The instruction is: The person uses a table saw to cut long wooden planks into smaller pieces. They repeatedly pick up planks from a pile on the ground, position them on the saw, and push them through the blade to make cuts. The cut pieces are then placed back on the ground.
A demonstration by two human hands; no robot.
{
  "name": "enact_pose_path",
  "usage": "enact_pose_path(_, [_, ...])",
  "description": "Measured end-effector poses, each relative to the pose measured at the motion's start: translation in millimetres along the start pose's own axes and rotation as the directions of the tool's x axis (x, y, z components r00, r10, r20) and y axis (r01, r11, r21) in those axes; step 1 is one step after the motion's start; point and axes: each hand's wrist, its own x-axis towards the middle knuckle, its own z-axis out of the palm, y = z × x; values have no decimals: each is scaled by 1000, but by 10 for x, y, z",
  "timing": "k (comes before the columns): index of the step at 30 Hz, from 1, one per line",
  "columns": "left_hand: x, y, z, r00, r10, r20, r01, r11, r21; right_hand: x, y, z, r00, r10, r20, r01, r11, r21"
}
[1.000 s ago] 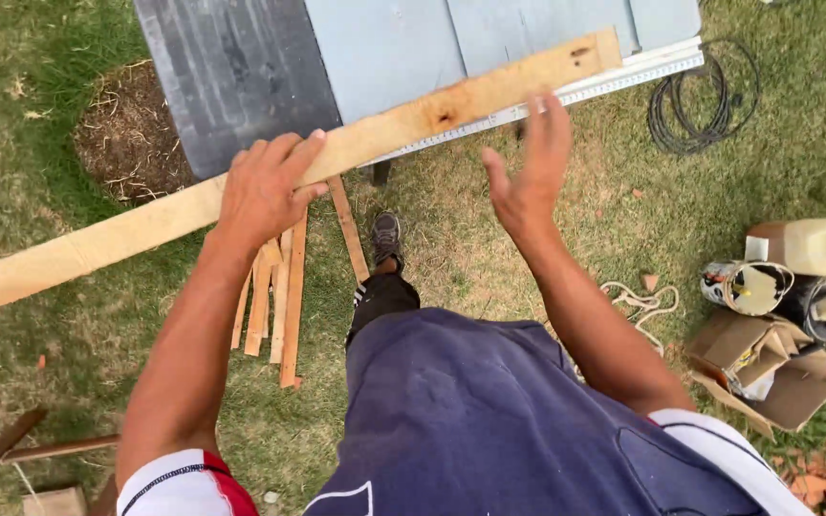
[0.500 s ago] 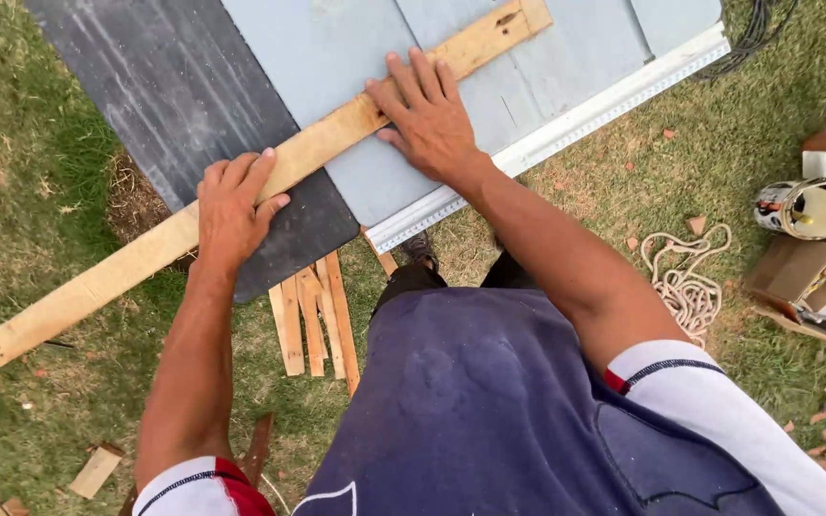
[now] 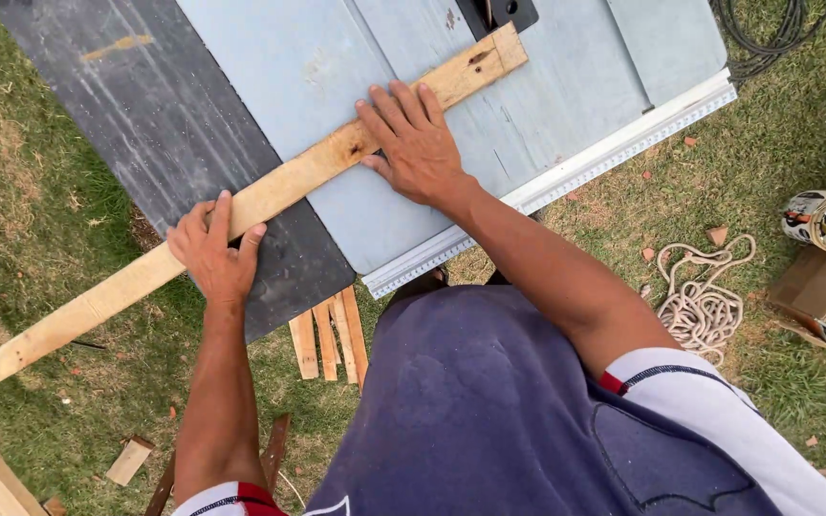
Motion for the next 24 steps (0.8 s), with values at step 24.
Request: enact_pose_path(24, [142,4,188,995,-79,-53,79,997,-9,148,107,-4,997,75,-7,-74,993,95])
